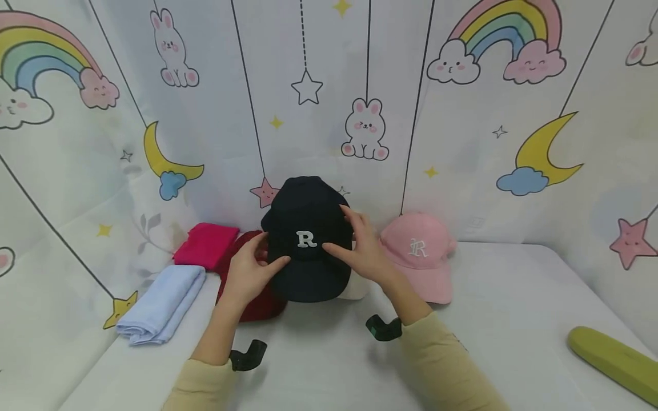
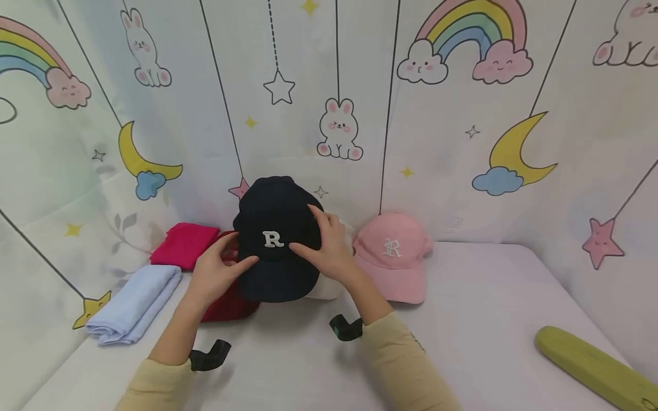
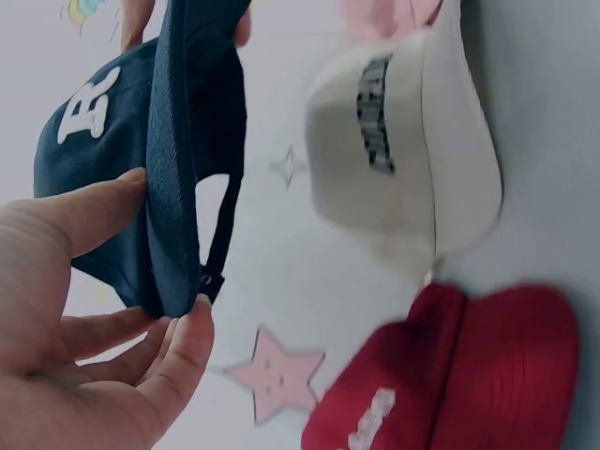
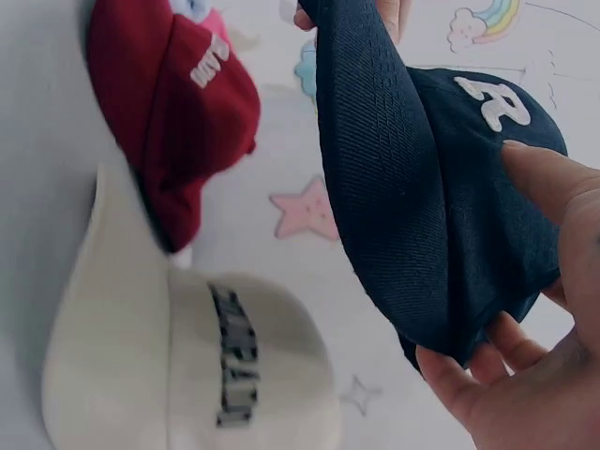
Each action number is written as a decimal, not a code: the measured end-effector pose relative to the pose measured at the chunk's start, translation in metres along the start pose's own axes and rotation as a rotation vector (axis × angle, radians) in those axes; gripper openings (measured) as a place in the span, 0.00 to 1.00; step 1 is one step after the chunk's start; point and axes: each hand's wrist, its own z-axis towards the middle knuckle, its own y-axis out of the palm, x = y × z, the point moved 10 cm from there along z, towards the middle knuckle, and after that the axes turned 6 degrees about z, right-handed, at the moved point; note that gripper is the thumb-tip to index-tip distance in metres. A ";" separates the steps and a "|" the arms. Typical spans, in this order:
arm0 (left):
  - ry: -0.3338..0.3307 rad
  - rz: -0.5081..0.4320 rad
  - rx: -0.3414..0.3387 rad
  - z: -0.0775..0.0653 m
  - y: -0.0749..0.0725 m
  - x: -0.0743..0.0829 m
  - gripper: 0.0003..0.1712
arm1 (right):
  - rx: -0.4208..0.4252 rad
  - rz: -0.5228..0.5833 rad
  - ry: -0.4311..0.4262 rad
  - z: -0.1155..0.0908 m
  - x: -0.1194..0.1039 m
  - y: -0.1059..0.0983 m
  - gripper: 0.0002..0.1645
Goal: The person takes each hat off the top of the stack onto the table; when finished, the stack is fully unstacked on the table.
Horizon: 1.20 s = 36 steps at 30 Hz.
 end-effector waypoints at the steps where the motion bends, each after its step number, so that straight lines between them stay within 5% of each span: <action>1: 0.008 -0.004 0.004 0.001 0.004 0.004 0.44 | 0.005 0.009 0.008 -0.001 0.002 -0.005 0.52; 6: 0.076 -0.059 0.019 0.009 0.024 0.030 0.42 | 0.039 0.021 0.035 -0.010 0.008 -0.034 0.53; 16: 0.184 -0.169 -0.020 0.030 0.078 0.088 0.39 | 0.140 -0.152 0.025 -0.029 0.012 -0.108 0.53; 36: 0.273 -0.251 -0.150 0.043 0.189 0.191 0.36 | 0.259 -0.321 0.111 -0.077 0.041 -0.237 0.56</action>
